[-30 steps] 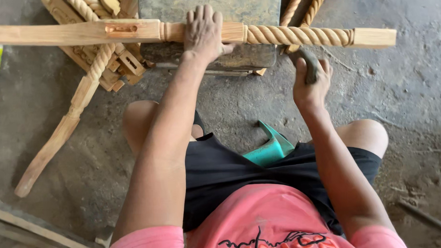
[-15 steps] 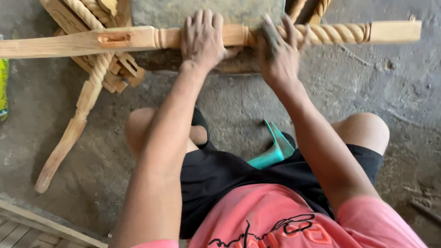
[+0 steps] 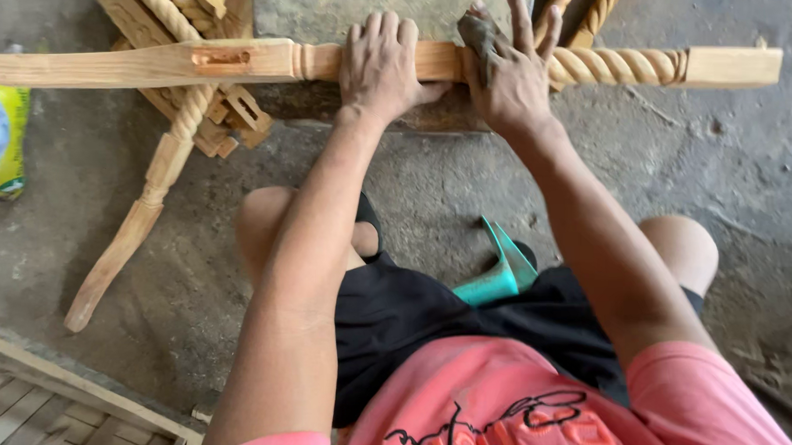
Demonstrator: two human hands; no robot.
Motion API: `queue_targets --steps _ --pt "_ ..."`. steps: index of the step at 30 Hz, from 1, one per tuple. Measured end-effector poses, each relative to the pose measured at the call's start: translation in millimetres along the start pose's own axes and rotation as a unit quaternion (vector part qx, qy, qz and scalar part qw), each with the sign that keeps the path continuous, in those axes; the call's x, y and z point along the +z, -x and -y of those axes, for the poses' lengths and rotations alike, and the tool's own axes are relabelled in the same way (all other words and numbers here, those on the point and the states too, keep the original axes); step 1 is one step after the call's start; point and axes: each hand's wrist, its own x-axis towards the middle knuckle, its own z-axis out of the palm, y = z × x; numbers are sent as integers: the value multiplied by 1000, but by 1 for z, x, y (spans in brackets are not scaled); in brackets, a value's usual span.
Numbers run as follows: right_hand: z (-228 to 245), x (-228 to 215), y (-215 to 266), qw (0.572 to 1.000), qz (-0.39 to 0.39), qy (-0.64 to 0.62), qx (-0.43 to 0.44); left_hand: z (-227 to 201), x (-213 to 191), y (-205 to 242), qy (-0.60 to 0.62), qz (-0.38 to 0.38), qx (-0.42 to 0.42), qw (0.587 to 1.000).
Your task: The person sands carved wooden furniture legs by hand using a piece of sandpaper.
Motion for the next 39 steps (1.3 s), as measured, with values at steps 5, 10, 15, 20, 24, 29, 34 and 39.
queue_targets --steps 5,10,15,20,24,29,34,39 --pt "-12 -42 49 999 -22 31 8 -1 -4 -5 3 8 -6 1000" --pt "2 1 -1 1000 6 17 13 4 -3 -2 15 -20 2 1000" --pt "2 -34 40 999 4 2 37 6 -6 -7 20 -25 15 999" --pt "4 -2 5 995 -6 -12 94 0 -3 1 18 7 -10 1000" --pt "4 -22 24 1000 21 13 14 0 -1 0 11 -30 -1 999" --pt "26 -5 27 995 35 6 91 1 3 2 33 -51 -2 998" --pt "23 2 14 1000 19 -2 9 3 7 2 21 -11 -5 1000" --pt "27 5 23 998 -17 52 2 -4 9 2 3 -2 -9 1000"
